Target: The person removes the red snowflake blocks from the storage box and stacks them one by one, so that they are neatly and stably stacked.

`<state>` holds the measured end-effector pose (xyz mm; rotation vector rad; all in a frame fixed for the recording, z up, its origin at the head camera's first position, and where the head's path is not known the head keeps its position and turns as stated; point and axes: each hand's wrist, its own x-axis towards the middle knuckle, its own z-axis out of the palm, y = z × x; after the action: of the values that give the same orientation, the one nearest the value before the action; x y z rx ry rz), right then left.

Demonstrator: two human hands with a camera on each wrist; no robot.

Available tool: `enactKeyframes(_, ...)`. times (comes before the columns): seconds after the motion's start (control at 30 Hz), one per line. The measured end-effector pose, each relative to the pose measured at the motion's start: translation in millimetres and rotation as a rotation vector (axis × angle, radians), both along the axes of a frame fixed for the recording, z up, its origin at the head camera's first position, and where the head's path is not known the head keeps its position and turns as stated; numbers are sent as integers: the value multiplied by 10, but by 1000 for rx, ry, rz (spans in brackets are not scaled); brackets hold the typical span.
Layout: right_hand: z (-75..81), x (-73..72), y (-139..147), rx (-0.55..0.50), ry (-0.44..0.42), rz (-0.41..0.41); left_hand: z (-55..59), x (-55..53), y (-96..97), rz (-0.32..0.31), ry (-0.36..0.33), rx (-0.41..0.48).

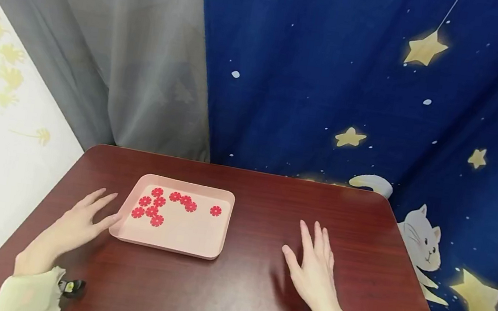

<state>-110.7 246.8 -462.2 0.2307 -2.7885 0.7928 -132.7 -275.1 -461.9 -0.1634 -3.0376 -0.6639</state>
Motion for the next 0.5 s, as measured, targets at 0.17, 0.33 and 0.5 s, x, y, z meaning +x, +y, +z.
enactKeyframes(0.17,18,-84,-184,-55,16,84,61,-77,46,-9,-54,84)
enactKeyframes(0.33,41,-168,-393,-82,49,181,38,-141,38,12,-91,151)
enactKeyframes(0.5,38,-279,-583,-114,49,296,-44,-227,32,47,-117,237)
